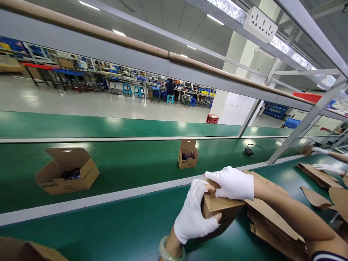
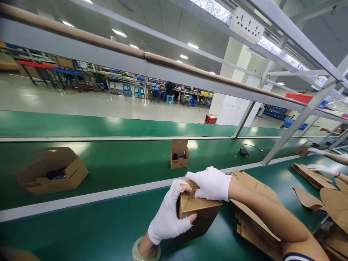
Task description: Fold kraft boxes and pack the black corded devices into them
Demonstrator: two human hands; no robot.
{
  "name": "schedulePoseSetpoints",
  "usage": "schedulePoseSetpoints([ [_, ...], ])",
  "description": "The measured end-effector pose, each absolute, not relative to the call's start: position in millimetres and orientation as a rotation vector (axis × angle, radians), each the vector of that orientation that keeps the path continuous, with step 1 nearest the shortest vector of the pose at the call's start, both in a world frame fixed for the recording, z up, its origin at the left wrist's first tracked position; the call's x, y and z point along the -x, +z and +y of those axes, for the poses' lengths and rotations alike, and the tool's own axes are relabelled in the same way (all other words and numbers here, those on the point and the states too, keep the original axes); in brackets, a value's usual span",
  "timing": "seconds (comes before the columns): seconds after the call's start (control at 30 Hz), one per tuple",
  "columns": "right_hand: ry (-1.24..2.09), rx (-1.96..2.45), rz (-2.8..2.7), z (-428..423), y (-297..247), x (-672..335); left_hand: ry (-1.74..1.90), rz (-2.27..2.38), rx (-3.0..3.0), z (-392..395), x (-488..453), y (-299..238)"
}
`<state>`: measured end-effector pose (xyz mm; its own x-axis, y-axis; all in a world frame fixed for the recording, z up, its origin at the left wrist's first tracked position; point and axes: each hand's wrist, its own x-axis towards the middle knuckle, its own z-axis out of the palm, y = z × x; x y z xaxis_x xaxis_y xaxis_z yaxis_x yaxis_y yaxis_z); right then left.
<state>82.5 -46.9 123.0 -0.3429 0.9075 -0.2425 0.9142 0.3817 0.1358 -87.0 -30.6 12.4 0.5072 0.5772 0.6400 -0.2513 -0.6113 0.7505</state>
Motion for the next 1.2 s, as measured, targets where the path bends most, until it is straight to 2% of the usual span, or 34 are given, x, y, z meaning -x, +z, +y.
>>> schedulePoseSetpoints([
  [0.17,0.346,-1.849,2.739,-61.1,133.8,-91.3,1.286,0.543,-1.563,-16.1,97.3,9.8],
  [0.27,0.369,-1.363,2.981,-78.0,133.8,-78.4,1.379,0.716,-0.953,1.0,102.2,0.4],
  [0.37,0.398,-0.972,2.901,-88.0,119.2,-60.4,1.428,0.695,-0.525,16.2,105.5,-10.2],
  [0.53,0.628,-0.979,2.935,-79.6,96.0,-61.1,1.442,0.892,-0.658,24.4,110.7,-15.2],
  [0.67,0.892,-1.169,2.907,-57.4,84.9,-70.8,1.648,1.180,-0.959,16.6,115.9,-7.3],
  [0.77,1.020,-1.316,2.763,-34.0,66.0,-64.6,1.752,1.207,-1.168,1.4,118.0,3.7],
  [0.83,0.945,-1.467,2.703,-18.2,53.3,-55.0,1.765,1.174,-1.234,-11.7,117.8,12.4],
  [1.0,0.485,-1.717,2.660,21.2,52.1,-46.3,1.735,1.150,-1.428,-41.4,109.6,29.2],
  [1.2,0.231,-2.195,2.106,86.0,68.6,-134.2,1.580,0.972,-1.535,-67.4,79.8,22.7],
])
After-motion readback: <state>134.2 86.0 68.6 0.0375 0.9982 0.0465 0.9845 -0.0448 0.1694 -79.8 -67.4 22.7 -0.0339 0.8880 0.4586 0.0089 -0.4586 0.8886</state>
